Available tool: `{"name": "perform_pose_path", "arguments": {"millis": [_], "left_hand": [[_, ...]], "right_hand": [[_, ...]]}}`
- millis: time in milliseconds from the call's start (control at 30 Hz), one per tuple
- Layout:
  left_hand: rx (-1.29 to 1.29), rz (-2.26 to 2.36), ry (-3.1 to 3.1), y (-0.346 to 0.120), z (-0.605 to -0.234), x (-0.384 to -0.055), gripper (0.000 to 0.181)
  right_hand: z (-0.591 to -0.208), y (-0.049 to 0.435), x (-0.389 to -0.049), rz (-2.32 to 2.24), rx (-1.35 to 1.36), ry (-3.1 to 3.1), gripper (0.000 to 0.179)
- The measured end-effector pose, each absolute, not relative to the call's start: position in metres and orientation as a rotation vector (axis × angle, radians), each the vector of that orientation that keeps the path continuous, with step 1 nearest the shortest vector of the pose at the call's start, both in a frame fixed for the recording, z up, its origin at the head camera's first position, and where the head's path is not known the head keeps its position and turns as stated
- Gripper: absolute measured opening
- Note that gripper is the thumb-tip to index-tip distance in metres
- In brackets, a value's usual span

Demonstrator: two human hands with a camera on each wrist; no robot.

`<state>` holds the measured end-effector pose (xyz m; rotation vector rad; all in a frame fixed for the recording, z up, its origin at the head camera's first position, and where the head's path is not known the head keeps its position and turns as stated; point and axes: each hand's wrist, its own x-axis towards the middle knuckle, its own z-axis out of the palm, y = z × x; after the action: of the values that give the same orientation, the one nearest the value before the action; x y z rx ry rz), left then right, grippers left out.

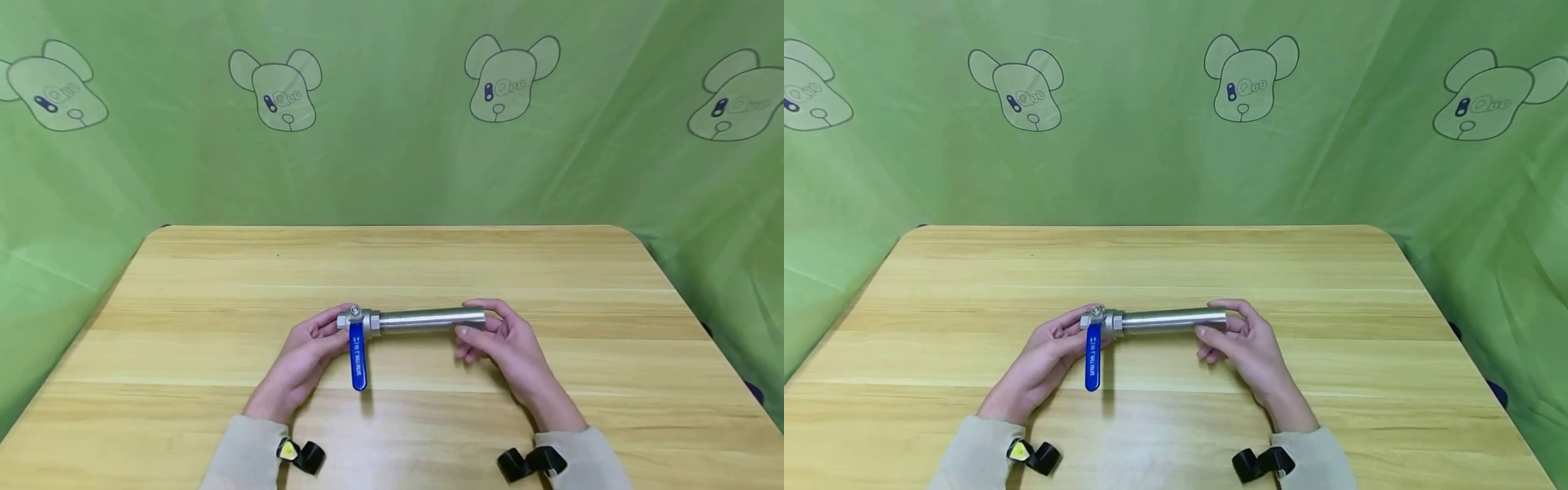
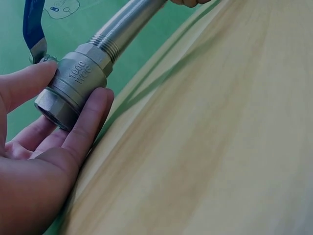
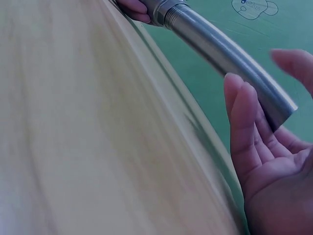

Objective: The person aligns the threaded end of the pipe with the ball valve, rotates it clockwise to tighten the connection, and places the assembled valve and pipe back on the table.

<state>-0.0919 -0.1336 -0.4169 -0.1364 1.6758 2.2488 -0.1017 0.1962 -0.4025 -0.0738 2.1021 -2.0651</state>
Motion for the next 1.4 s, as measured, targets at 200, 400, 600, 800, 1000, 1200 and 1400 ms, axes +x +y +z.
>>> {"name": "perform_pose_path", "arguments": {"millis": [200, 400, 600, 800, 1000, 1200, 1400], "left_hand": [[-0.164, 2.260, 1.678, -0.133, -0.417, -0.091, 0.061], [-0.149, 2.274, 1.663, -0.134, -0.416, -0.092, 0.064], [-0.147, 2.295, 1.640, -0.134, -0.418, -0.092, 0.065], [-0.179, 2.289, 1.660, -0.133, -0.419, -0.092, 0.064], [-0.176, 2.285, 1.654, -0.133, -0.420, -0.093, 0.063], [-0.184, 2.282, 1.637, -0.133, -0.420, -0.092, 0.063], [-0.177, 2.301, 1.633, -0.133, -0.419, -0.095, 0.064]], "right_hand": [[-0.403, 0.198, -0.102, -2.106, -0.126, 2.042, 0.045], [-0.403, 0.197, -0.102, -2.081, -0.114, 2.115, 0.037], [-0.403, 0.189, -0.102, -2.093, -0.027, 2.197, 0.028], [-0.404, 0.182, -0.100, -2.119, 0.101, 2.220, 0.039], [-0.403, 0.180, -0.099, -2.121, 0.120, 2.246, 0.046], [-0.402, 0.180, -0.099, -2.103, 0.087, 2.290, 0.036], [-0.400, 0.185, -0.099, -2.179, -0.080, 2.195, 0.047]]}}
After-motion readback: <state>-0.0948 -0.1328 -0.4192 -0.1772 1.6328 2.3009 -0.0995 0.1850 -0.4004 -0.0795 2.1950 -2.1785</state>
